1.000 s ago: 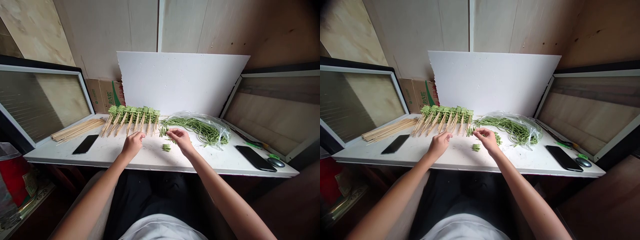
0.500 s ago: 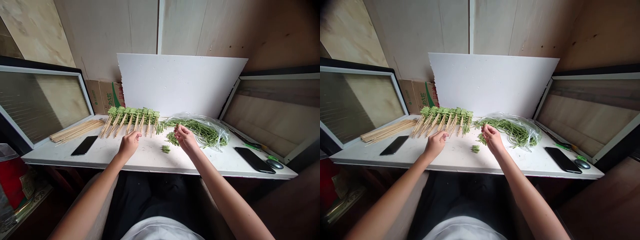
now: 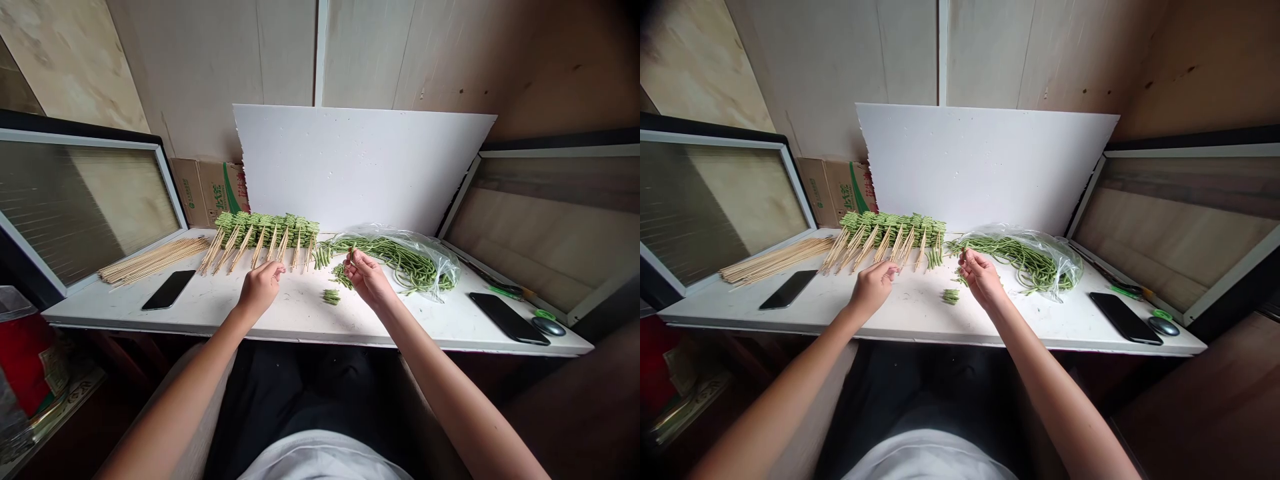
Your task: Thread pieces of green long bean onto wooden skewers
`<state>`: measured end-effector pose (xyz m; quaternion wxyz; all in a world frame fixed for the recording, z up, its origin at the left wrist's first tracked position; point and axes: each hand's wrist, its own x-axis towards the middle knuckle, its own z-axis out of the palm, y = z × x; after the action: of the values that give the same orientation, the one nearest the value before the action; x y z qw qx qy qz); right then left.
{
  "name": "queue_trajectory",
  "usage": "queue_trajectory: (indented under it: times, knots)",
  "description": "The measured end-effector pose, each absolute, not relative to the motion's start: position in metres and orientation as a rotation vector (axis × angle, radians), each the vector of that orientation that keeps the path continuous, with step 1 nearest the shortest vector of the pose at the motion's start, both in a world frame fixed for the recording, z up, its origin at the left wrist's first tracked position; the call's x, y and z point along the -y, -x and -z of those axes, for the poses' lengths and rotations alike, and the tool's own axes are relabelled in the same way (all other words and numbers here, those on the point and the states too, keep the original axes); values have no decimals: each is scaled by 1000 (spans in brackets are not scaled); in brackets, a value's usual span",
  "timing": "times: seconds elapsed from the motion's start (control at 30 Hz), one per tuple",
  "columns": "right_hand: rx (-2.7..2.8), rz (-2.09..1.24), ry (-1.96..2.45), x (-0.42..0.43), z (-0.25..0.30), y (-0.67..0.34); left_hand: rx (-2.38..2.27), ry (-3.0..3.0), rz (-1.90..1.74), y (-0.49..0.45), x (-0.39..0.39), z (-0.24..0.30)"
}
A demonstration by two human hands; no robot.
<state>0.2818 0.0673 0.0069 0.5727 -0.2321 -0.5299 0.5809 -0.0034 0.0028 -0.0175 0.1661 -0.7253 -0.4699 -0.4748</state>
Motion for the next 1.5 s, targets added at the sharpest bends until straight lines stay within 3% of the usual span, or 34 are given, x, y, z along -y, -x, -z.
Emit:
queue_trajectory:
  times: [1.5]
  knots:
    - [1151, -1247, 598, -63, -11, -276, 1220, 1971, 1275, 2, 1, 15]
